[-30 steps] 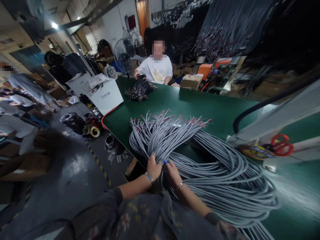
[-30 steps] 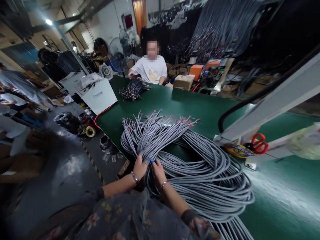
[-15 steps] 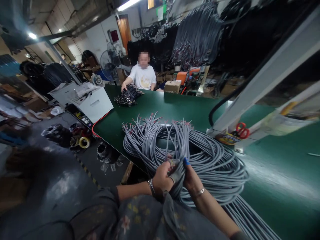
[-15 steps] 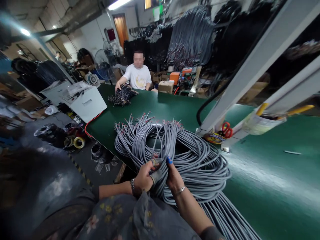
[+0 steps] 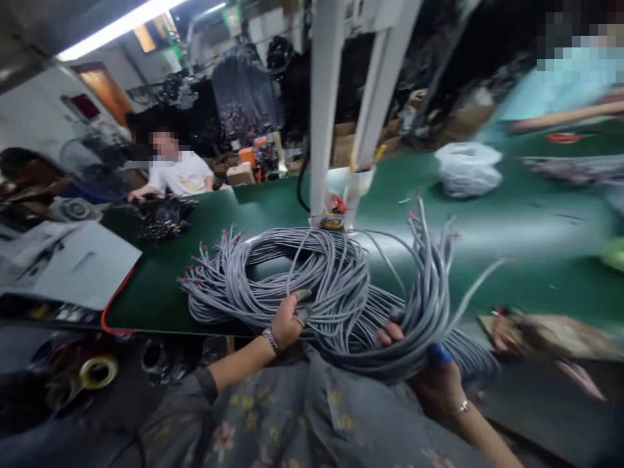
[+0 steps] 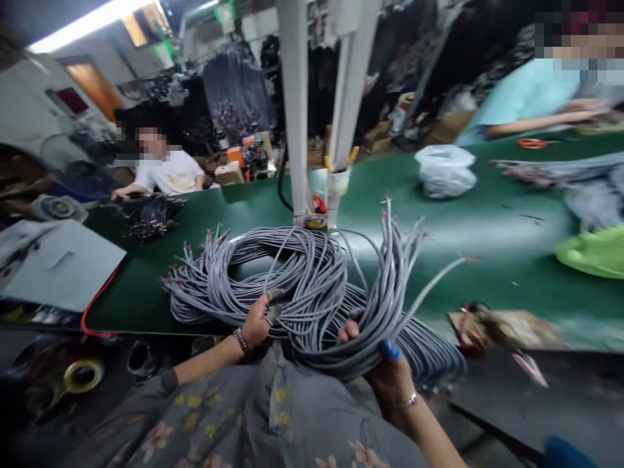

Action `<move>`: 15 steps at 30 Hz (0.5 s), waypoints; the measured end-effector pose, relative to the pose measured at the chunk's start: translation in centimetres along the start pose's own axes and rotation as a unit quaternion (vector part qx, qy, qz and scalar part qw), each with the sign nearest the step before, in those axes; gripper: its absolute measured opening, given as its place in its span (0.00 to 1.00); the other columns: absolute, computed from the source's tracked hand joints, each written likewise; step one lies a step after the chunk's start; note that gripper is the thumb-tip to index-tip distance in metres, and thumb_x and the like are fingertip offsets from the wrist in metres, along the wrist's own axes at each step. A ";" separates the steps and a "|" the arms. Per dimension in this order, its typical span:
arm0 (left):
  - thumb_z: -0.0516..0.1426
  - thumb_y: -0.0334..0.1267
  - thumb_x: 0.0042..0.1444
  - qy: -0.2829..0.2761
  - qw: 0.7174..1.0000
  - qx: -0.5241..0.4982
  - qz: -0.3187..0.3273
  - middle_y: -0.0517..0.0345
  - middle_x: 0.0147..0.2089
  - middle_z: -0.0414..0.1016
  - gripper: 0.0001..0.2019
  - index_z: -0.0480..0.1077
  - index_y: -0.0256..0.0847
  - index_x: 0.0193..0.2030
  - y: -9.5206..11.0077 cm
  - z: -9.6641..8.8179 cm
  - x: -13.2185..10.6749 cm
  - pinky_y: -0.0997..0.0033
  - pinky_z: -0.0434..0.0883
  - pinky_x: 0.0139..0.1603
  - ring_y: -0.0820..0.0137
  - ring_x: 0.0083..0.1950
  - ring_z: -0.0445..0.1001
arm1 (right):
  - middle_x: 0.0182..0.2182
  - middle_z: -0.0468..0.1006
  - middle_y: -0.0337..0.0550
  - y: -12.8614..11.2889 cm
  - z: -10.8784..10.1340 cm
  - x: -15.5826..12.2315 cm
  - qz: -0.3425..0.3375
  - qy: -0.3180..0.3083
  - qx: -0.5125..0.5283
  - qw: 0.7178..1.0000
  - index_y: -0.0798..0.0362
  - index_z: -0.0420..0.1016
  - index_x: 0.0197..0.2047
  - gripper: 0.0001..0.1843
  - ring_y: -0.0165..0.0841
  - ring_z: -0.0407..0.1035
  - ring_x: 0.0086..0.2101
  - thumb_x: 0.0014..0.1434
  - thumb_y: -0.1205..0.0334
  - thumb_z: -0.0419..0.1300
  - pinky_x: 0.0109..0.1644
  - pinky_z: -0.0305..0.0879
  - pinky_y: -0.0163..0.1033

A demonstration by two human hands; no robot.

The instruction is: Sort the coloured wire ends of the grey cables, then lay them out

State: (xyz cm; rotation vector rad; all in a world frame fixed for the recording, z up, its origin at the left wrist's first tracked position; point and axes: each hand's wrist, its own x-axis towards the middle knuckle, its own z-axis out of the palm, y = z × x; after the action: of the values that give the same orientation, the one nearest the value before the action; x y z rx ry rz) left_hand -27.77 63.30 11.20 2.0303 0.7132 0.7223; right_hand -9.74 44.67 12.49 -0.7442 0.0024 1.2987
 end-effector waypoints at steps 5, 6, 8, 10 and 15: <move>0.52 0.34 0.54 -0.162 0.944 0.285 0.046 0.45 0.56 0.71 0.19 0.68 0.37 0.53 -0.1 1.8 1.4 0.53 0.56 0.64 0.59 0.61 0.65 | 0.22 0.76 0.40 0.2 -5.7 -0.5 -0.040 0.158 0.038 0.986 0.51 0.76 0.28 0.29 0.35 0.71 0.25 0.26 0.38 0.68 0.39 0.73 0.45; 0.51 0.34 0.55 -0.217 0.915 0.340 0.015 0.45 0.56 0.72 0.19 0.67 0.36 0.54 0.0 1.8 1.5 0.53 0.57 0.63 0.59 0.60 0.66 | 0.21 0.76 0.40 0.7 -7.0 -0.4 -0.033 0.182 0.034 0.982 0.50 0.76 0.28 0.27 0.36 0.72 0.25 0.29 0.37 0.66 0.40 0.73 0.48; 0.50 0.34 0.57 -0.301 0.859 0.411 -0.046 0.43 0.50 0.75 0.17 0.68 0.35 0.52 0.3 1.4 1.3 0.54 0.63 0.57 0.57 0.54 0.72 | 0.20 0.77 0.42 1.8 -9.0 -0.1 -0.005 0.208 0.021 0.978 0.51 0.76 0.26 0.24 0.40 0.74 0.27 0.35 0.39 0.63 0.43 0.72 0.51; 0.50 0.35 0.57 -0.350 0.828 0.431 -0.081 0.43 0.42 0.77 0.13 0.71 0.35 0.45 0.5 0.9 0.3 0.57 0.68 0.49 0.56 0.46 0.76 | 0.21 0.78 0.45 2.7 -10.3 0.2 0.024 0.206 0.012 0.978 0.52 0.76 0.26 0.22 0.43 0.75 0.30 0.37 0.40 0.63 0.45 0.71 0.54; 0.53 0.36 0.53 -0.408 0.804 0.414 -0.124 0.45 0.45 0.76 0.11 0.71 0.38 0.42 1.1 -0.5 -3.0 0.63 0.69 0.43 0.57 0.44 0.75 | 0.23 0.79 0.47 2.6 -10.8 0.5 0.033 0.207 0.013 0.978 0.52 0.76 0.26 0.23 0.47 0.76 0.34 0.36 0.40 0.63 0.49 0.68 0.57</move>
State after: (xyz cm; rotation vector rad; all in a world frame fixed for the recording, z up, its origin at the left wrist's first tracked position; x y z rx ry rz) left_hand -29.91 60.94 11.66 2.6039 0.7922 -0.7723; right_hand -7.54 39.87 2.66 -0.9877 0.3812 1.1843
